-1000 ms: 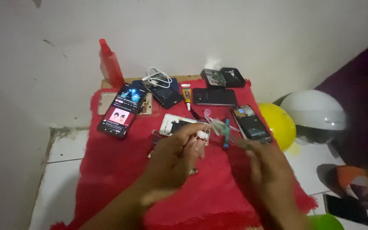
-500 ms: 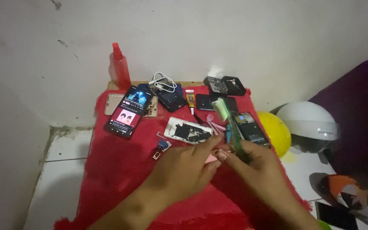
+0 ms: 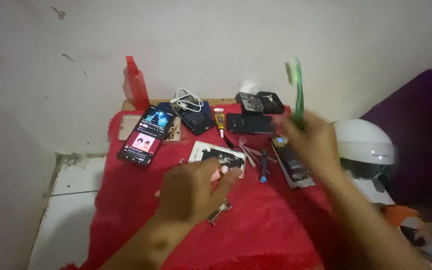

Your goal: Inspecting and manipulating a small circuit board using a handheld inspection light and tweezers on a repair bench.

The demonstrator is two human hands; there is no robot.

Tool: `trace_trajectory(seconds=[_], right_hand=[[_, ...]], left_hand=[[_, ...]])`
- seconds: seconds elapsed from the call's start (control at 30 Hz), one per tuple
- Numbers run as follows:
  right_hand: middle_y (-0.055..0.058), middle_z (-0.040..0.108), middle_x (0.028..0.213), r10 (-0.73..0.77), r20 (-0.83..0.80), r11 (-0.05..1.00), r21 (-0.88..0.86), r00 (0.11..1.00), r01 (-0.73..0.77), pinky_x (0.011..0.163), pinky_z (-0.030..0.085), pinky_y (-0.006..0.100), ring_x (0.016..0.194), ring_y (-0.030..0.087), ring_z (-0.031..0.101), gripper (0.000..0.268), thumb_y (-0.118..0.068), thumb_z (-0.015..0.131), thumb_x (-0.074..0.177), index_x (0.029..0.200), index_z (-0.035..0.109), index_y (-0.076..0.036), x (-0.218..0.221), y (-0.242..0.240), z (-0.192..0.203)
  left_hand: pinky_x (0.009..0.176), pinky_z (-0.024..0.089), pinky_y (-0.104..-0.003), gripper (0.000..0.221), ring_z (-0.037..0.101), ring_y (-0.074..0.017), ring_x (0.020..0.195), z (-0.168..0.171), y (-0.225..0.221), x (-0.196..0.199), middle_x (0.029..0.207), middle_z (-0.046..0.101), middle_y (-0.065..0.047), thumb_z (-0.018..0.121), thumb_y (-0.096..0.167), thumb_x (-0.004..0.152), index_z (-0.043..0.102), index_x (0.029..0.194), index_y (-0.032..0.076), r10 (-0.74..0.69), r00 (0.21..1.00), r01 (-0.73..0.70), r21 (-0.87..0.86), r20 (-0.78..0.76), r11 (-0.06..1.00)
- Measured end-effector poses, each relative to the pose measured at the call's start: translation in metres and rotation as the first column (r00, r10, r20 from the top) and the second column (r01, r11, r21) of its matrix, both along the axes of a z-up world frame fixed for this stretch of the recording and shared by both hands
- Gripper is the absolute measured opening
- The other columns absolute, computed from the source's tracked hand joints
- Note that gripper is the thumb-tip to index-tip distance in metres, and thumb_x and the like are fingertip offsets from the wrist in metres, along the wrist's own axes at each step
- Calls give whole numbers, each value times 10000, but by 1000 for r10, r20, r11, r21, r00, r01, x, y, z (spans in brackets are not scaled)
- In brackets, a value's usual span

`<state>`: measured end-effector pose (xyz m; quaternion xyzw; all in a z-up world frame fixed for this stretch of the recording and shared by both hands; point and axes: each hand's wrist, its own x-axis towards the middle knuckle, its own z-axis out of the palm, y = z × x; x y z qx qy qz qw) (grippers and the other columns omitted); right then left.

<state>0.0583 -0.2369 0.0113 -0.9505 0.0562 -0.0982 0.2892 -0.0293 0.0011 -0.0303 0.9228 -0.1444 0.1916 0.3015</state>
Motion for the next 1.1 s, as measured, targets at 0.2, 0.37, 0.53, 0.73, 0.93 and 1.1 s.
trace_trajectory(seconds=[0.2, 0.37, 0.53, 0.73, 0.93, 1.1], right_hand=[[39, 792, 968, 167, 275, 986, -32, 947, -165, 845, 487, 339, 897, 201, 712, 162, -252, 717, 935, 987, 811, -131, 130, -39, -39], [88, 785, 1022, 98, 283, 994, 24, 954, -109, 817, 490, 369, 924, 236, 709, 277, -374, 712, 969, 1085, 792, -135, 127, -46, -36], [160, 761, 1098, 134, 70, 989, -68, 989, -129, 853, 497, 455, 981, 318, 715, 387, -361, 485, 1066, 1204, 738, -102, 42, -56, -8], [59, 736, 900, 283, 99, 953, -139, 954, -268, 678, 491, 395, 799, 211, 666, 346, -341, 443, 1052, 1020, 705, -116, -71, -43, -15], [5, 770, 1168, 373, -10, 886, -291, 928, -360, 787, 600, 360, 947, 196, 759, 614, -179, 684, 872, 1434, 578, -402, -107, -17, -35], [59, 781, 1213, 90, 36, 996, -28, 995, -89, 825, 584, 372, 977, 234, 772, 352, -175, 624, 942, 1276, 711, -246, -111, -13, -44]], left_hand=[[373, 379, -379, 431, 528, -164, 417, -2, -1, 6, 528, 619, 2, 644, 460, 964, 641, 665, 150, 5, 1000, -4, 26, -5, 1000], [409, 427, -386, 392, 613, -192, 461, 3, 0, 10, 555, 665, -3, 601, 469, 965, 711, 737, 170, 120, 966, -98, 104, -229, 990], [469, 425, -409, 569, 603, -190, 567, 16, -2, 5, 645, 612, -24, 179, 478, 906, 632, 879, 135, 54, 950, -55, 4, -309, 998], [653, 537, -434, 317, 734, -288, 836, 17, -8, -9, 947, 750, -114, 420, 272, 986, 589, 1176, 83, -168, 984, 118, -471, -64, 874], [488, 396, -361, 415, 546, -155, 598, 19, -8, -16, 736, 611, -44, 340, 393, 1044, 617, 1040, 83, -228, 974, 185, -621, 9, 762], [473, 371, -362, 405, 515, -147, 580, 24, -3, -13, 709, 567, -21, 334, 379, 1058, 620, 1006, 97, -203, 979, 167, -613, 10, 772]])
